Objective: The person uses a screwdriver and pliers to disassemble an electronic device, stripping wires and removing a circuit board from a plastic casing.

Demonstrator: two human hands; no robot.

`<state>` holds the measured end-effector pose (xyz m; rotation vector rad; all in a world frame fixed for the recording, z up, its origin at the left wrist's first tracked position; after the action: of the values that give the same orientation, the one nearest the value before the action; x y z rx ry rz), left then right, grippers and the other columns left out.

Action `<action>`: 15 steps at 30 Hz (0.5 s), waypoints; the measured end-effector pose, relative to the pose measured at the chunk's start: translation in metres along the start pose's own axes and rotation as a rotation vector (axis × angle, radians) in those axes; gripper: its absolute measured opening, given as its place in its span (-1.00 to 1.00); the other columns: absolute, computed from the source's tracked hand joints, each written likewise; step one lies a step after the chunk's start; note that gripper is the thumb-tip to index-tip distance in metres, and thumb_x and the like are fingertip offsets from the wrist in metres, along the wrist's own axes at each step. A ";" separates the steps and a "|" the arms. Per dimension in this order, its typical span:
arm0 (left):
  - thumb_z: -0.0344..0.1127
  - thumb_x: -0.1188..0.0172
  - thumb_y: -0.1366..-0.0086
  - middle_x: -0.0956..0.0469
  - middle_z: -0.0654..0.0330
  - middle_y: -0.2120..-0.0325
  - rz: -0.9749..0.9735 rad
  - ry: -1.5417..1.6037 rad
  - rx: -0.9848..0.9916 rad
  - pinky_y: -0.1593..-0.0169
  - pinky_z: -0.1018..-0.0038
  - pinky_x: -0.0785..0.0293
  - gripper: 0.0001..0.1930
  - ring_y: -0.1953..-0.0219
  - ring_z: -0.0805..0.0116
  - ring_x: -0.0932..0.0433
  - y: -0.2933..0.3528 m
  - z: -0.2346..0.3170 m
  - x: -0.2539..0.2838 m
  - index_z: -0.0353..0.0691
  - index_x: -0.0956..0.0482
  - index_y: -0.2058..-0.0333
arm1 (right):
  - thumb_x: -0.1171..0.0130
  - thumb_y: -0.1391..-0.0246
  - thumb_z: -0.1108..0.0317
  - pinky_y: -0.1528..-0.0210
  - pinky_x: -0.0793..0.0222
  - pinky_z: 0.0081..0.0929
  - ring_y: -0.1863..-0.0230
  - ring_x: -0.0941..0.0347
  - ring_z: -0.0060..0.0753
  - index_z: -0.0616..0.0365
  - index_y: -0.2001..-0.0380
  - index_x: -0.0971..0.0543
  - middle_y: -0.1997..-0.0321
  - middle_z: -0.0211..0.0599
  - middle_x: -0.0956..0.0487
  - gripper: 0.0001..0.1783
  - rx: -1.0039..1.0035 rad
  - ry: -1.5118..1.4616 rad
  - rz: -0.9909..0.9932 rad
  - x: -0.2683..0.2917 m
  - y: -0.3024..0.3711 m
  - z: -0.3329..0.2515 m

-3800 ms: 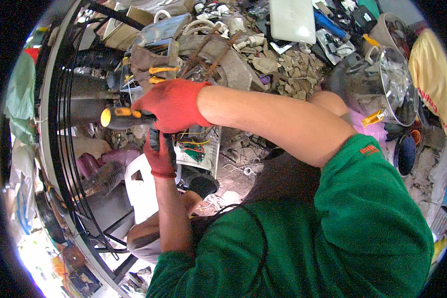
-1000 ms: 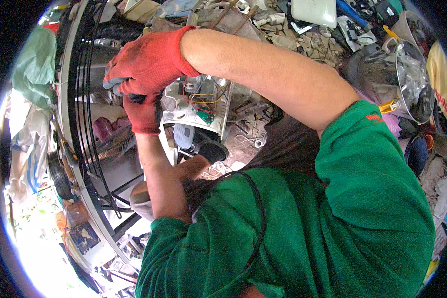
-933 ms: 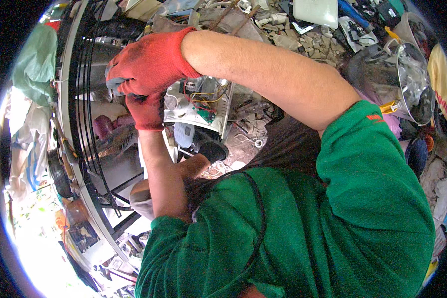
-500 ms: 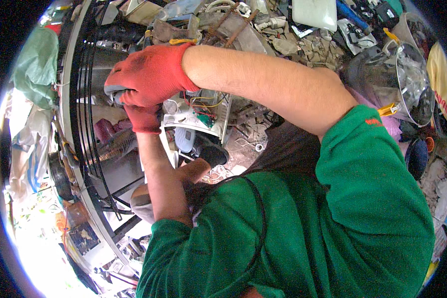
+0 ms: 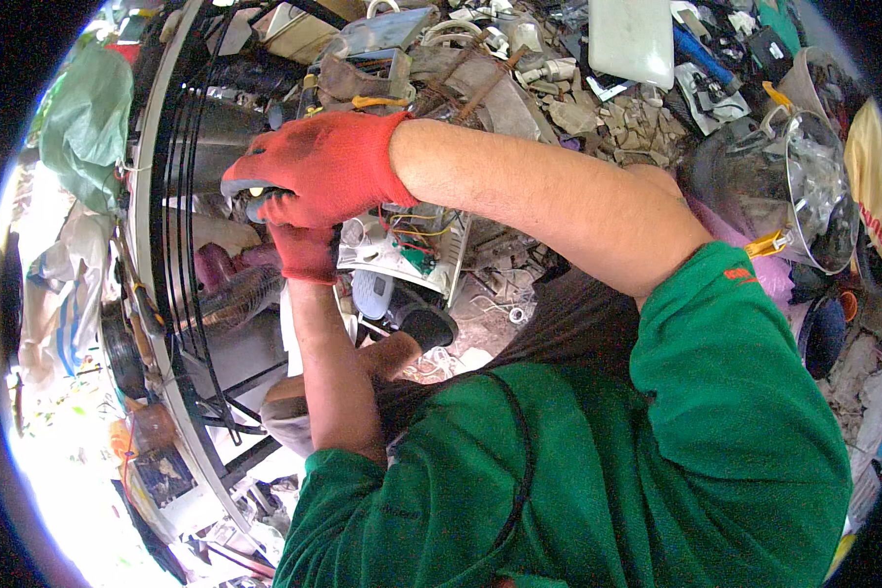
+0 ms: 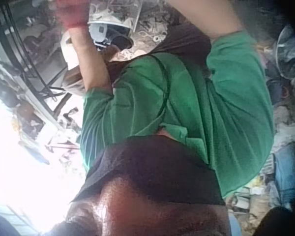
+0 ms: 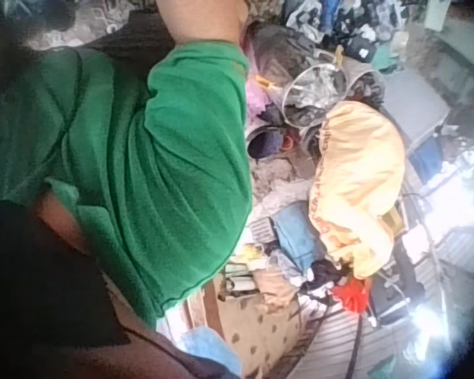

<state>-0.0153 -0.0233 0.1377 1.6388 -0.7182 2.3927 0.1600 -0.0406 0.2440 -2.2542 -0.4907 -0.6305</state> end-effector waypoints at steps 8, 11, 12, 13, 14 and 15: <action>-0.35 -0.30 -0.09 -0.48 0.28 0.21 -0.002 0.517 0.167 -0.01 0.31 -0.43 -0.65 0.10 0.40 -0.48 0.004 0.049 0.008 -0.23 -0.45 0.14 | -0.11 -0.09 0.12 -0.14 -0.37 -0.19 -0.09 -0.45 -0.03 -0.05 -0.16 -0.43 -0.11 -0.15 -0.49 -0.46 -0.030 -0.025 0.048 0.006 0.009 0.008; -0.25 -0.24 -0.13 -0.44 0.31 0.31 0.007 -0.032 0.001 0.04 0.27 -0.42 -0.76 0.13 0.40 -0.45 0.004 0.046 0.001 -0.22 -0.45 0.27 | -0.13 -0.06 0.18 -0.11 -0.39 -0.19 -0.07 -0.45 -0.01 -0.04 -0.16 -0.43 -0.10 -0.11 -0.49 -0.46 0.009 -0.015 0.052 0.005 0.008 0.002; -0.22 -0.21 -0.15 -0.43 0.32 0.35 0.007 -0.213 -0.058 0.06 0.26 -0.42 -0.77 0.14 0.41 -0.44 0.002 0.047 -0.005 -0.21 -0.45 0.32 | -0.13 -0.05 0.20 -0.10 -0.39 -0.19 -0.07 -0.46 -0.01 -0.04 -0.16 -0.43 -0.09 -0.09 -0.49 -0.45 0.001 -0.036 0.027 0.006 0.008 0.001; -0.23 -0.23 -0.15 -0.45 0.32 0.38 0.040 -0.113 -0.054 0.12 0.31 -0.42 -0.79 0.18 0.44 -0.45 0.002 0.043 -0.005 -0.22 -0.48 0.34 | -0.13 -0.04 0.21 -0.10 -0.39 -0.19 -0.06 -0.46 0.00 -0.04 -0.16 -0.43 -0.08 -0.08 -0.50 -0.45 -0.007 -0.057 0.002 0.006 0.008 0.000; -0.25 -0.26 -0.16 -0.48 0.33 0.41 0.074 -0.014 -0.054 0.18 0.36 -0.42 -0.80 0.23 0.48 -0.47 0.002 0.038 -0.004 -0.23 -0.50 0.37 | -0.14 -0.04 0.21 -0.10 -0.39 -0.19 -0.06 -0.46 0.01 -0.03 -0.16 -0.43 -0.07 -0.07 -0.50 -0.45 0.001 -0.074 0.014 0.007 0.006 0.001; -0.26 -0.28 -0.16 -0.51 0.33 0.45 0.103 0.091 -0.063 0.25 0.41 -0.42 -0.82 0.28 0.51 -0.48 -0.002 0.041 -0.003 -0.24 -0.53 0.39 | -0.14 -0.05 0.22 -0.09 -0.39 -0.19 -0.05 -0.46 0.01 -0.03 -0.16 -0.43 -0.05 -0.06 -0.51 -0.45 -0.001 -0.090 0.030 0.009 0.008 0.004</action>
<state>0.0211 -0.0406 0.1478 1.4934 -0.8722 2.4691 0.1722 -0.0411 0.2419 -2.2942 -0.5001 -0.5167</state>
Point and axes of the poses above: each hand's wrist, its own y-axis away from the middle knuckle, its own x-axis out of the back of the hand, z = x × y, the point moved 6 cm from there along -y, towards the middle knuckle
